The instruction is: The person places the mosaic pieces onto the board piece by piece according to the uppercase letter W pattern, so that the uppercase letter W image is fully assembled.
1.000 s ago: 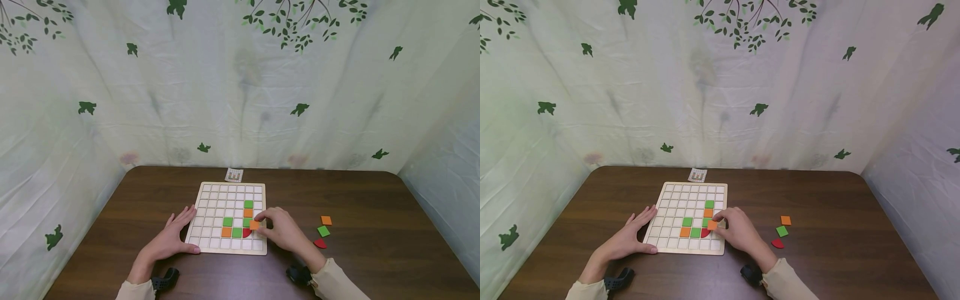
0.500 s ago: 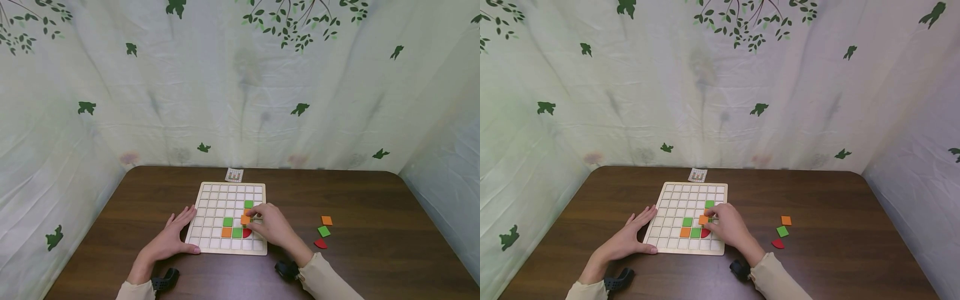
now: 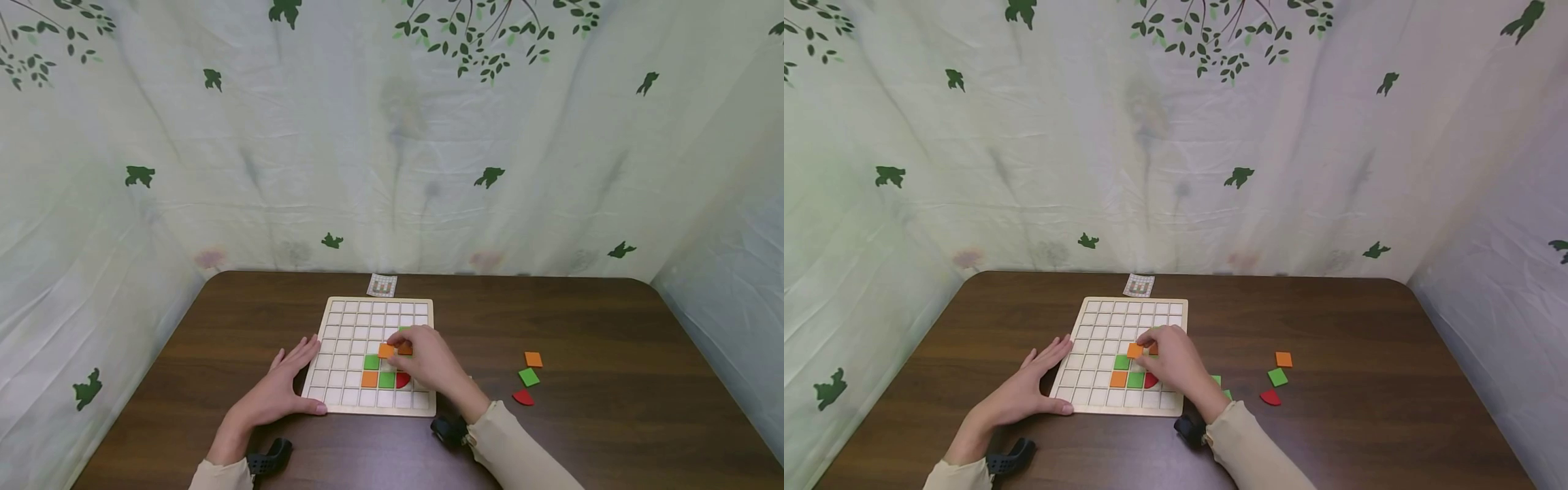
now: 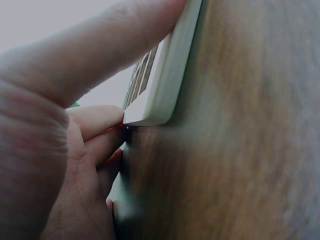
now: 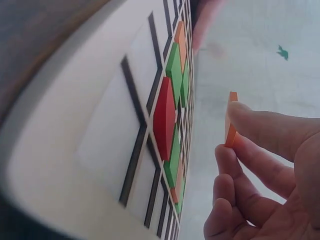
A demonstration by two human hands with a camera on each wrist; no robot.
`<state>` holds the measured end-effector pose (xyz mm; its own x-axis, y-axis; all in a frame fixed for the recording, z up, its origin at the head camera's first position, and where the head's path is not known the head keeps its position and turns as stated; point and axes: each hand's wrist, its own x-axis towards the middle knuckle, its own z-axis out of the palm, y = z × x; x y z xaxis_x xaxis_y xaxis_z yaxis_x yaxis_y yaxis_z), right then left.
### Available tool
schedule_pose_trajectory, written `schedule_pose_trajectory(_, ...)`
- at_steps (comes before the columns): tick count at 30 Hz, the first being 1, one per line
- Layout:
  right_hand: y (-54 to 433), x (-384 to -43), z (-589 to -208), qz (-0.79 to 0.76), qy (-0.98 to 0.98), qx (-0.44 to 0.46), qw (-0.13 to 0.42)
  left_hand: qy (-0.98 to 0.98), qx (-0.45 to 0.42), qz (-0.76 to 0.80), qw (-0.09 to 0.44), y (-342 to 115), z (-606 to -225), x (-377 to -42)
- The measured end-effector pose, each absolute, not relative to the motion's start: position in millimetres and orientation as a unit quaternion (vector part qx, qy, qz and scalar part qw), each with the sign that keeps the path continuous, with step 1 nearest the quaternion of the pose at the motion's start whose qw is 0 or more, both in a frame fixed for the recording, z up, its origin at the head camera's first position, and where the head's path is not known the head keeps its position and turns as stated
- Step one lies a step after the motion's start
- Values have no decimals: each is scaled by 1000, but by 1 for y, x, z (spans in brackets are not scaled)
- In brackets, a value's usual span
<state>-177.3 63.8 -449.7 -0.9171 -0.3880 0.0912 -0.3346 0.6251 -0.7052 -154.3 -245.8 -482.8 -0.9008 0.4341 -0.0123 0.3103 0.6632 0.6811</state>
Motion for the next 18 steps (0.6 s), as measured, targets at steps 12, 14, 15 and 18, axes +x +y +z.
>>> schedule_pose_trajectory(12,52,-188,-452,-396,897,-189,52,909,203,352,90,-245,-483,-155)
schedule_pose_trajectory(14,49,-191,-453,-395,898,-184,55,909,203,352,91,-245,-483,-155)
schedule_pose_trajectory(15,48,-192,-453,-396,898,-183,55,910,202,351,91,-245,-483,-155)
schedule_pose_trajectory(18,45,-194,-454,-391,902,-176,56,910,202,350,91,-245,-483,-155)
